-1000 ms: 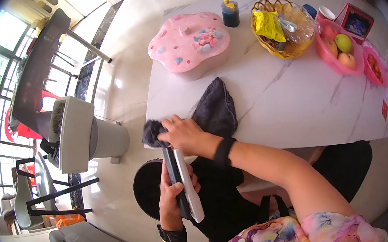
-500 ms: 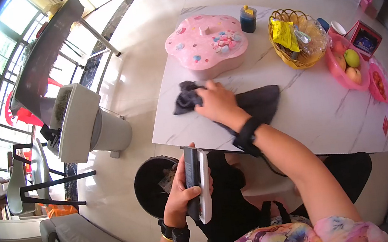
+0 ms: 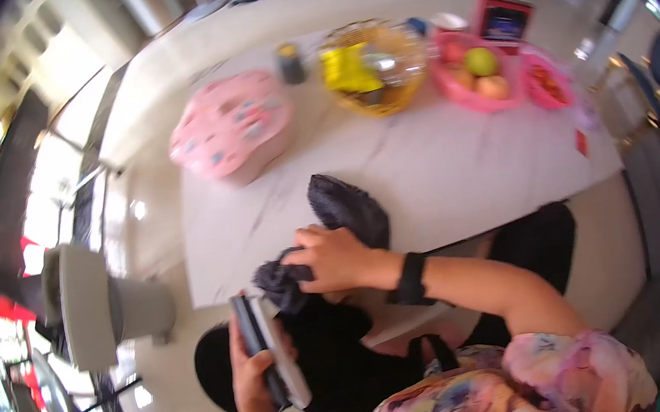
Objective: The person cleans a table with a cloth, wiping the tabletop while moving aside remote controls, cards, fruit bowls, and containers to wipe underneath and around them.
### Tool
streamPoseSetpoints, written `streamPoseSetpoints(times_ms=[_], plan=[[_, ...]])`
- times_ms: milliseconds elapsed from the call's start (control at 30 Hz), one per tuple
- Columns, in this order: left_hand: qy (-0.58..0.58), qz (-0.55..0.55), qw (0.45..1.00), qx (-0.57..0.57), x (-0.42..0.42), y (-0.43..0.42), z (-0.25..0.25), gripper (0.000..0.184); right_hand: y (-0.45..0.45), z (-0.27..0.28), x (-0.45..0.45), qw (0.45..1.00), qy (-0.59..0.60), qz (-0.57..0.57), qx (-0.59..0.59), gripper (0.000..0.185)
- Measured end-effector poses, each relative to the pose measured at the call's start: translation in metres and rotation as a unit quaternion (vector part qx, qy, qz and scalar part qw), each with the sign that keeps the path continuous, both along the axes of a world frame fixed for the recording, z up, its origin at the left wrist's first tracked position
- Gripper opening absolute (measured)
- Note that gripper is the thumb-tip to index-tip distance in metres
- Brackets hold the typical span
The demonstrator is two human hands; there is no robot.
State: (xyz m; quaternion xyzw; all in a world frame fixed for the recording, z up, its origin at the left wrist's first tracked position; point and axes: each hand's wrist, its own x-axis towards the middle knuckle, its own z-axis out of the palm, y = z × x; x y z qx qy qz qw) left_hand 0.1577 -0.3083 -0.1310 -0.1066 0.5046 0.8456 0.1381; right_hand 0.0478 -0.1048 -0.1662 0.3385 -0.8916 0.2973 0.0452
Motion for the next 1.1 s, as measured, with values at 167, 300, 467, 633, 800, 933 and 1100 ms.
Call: streamPoseSetpoints(times_ms=[167,300,467,633,800,933,1100], plan=[[0.057,-0.054,0.967,-0.241,-0.056,0.021,0.018,0.081,-0.025,-0.017,-0.033,0.990,0.071,-0.118,-0.016,0.033],[0.100,-0.083,0.932,-0.338,-0.099,0.034,0.029,0.074,0.015,-0.025,-0.058,0.984,0.076,-0.155,-0.036,0.033],[0.167,-0.098,0.893,-0.406,-0.153,0.067,0.004,0.077,0.186,-0.015,-0.028,0.931,0.045,-0.358,0.048,0.031],[0.171,-0.113,0.867,-0.454,-0.200,0.108,-0.035,0.083,0.349,-0.034,0.020,0.803,0.038,-0.583,0.118,0.040],[0.196,-0.110,0.842,-0.491,-0.227,0.128,-0.058,0.086,0.315,-0.036,0.036,0.803,0.056,-0.576,0.144,0.037],[0.203,-0.088,0.809,-0.545,-0.251,0.137,-0.065,0.087,0.206,-0.015,0.038,0.913,0.035,-0.397,0.090,0.039],[0.221,-0.045,0.722,-0.655,-0.252,0.148,-0.059,0.087,0.187,-0.011,0.026,0.954,0.038,-0.296,0.025,0.044]])
